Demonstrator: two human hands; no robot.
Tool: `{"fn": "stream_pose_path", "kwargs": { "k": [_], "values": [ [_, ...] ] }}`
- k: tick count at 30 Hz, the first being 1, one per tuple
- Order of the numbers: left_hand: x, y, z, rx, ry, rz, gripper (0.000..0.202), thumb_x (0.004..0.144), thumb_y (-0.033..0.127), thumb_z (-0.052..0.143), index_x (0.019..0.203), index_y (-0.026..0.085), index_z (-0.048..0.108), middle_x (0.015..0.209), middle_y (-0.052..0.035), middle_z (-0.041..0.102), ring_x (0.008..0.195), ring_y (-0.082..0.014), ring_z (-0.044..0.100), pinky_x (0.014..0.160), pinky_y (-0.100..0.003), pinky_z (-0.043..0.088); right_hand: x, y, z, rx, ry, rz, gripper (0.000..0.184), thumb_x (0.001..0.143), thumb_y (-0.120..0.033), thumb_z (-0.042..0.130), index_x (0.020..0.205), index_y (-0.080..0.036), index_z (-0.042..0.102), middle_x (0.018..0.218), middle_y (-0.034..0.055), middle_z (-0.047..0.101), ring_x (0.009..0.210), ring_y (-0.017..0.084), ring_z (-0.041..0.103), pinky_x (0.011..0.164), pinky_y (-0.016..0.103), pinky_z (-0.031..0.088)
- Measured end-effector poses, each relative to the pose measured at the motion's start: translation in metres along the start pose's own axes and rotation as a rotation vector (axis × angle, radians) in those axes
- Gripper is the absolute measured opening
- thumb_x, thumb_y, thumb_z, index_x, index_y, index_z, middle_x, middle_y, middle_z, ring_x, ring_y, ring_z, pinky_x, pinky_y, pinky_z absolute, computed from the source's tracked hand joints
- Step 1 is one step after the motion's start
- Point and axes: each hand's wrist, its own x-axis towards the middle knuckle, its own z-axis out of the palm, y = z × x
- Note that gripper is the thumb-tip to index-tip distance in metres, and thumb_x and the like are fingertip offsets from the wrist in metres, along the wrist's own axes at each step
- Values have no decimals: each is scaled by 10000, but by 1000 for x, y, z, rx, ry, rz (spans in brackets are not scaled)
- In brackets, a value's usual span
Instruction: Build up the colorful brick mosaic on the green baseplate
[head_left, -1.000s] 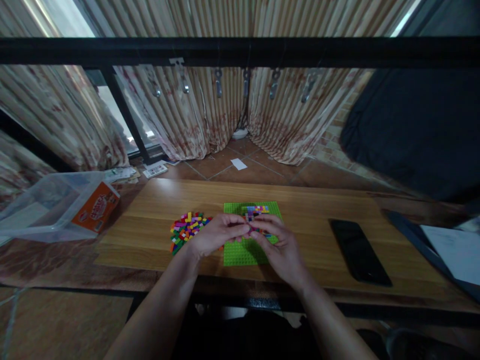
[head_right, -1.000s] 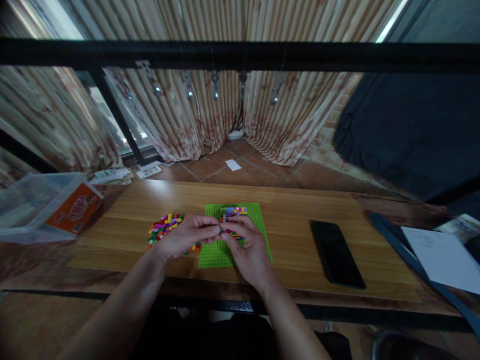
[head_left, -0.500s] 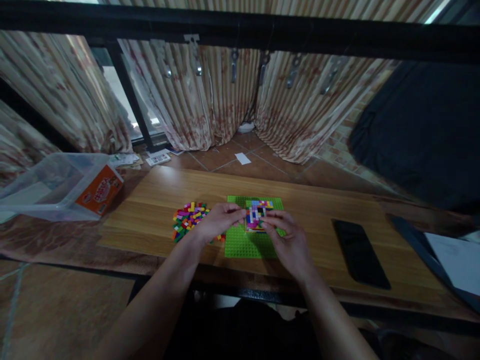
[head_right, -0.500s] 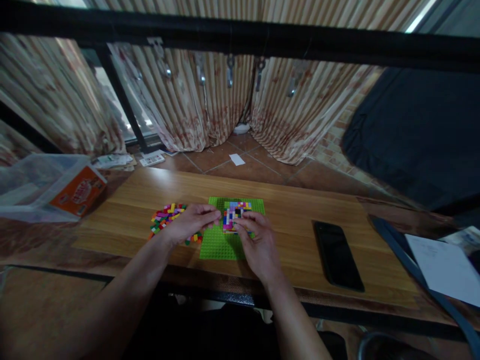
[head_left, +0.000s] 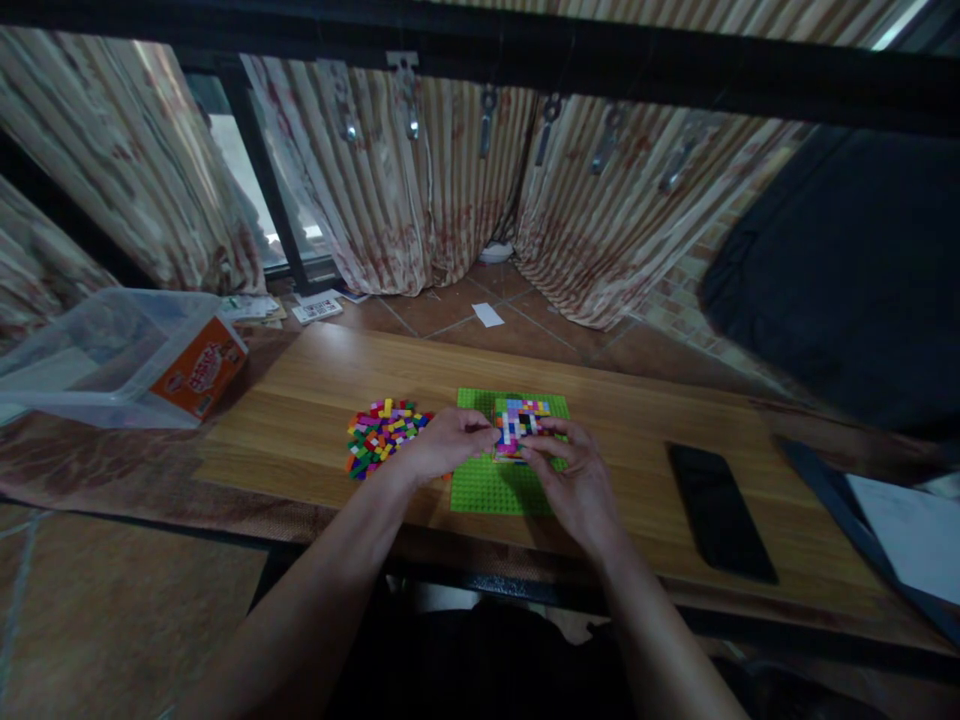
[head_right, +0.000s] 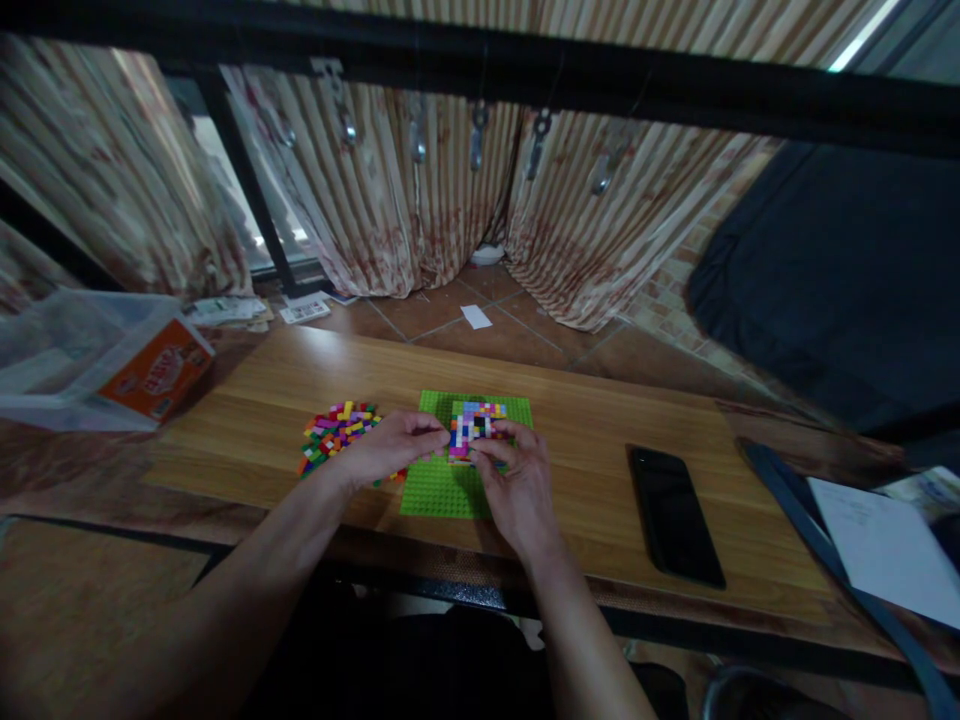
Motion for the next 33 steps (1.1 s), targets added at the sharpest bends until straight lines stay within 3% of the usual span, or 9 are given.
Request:
{"fn": "stream_pose_path", "kwargs": {
  "k": [11,23,28,33],
  "values": [
    [0,1,1,50,14,12,289,801,421,569,743,149,652,648,6,594,597,-111,514,568,-238,383,0,-5,3,-45,4,-22,113,828,-302,644,823,-286,755,1135,65,609,1098,266,532,963,473,422],
    [-1,0,3,106,42,4,338,787,469,553,728,150,646,604,21,563,563,-107,483,529,-226,353,1,0,16,82,170,226,231,688,-332,718,882,-207,715,1178,100,584,1114,268,553,1012,464,392],
    [2,-2,7,143,90,-6,343,775,484,571,723,153,650,593,16,573,552,-113,480,498,-225,326,-1,8,28,267,180,393,341,637,-364,743,928,-194,690,1016,74,666,1004,251,601,942,441,431],
    [2,-3,9,115,89,4,346,756,492,590,724,153,653,601,12,592,566,-116,499,509,-224,342,-3,9,35,376,207,422,377,632,-352,735,960,-177,676,948,60,690,899,217,619,865,386,461]
  ]
}}
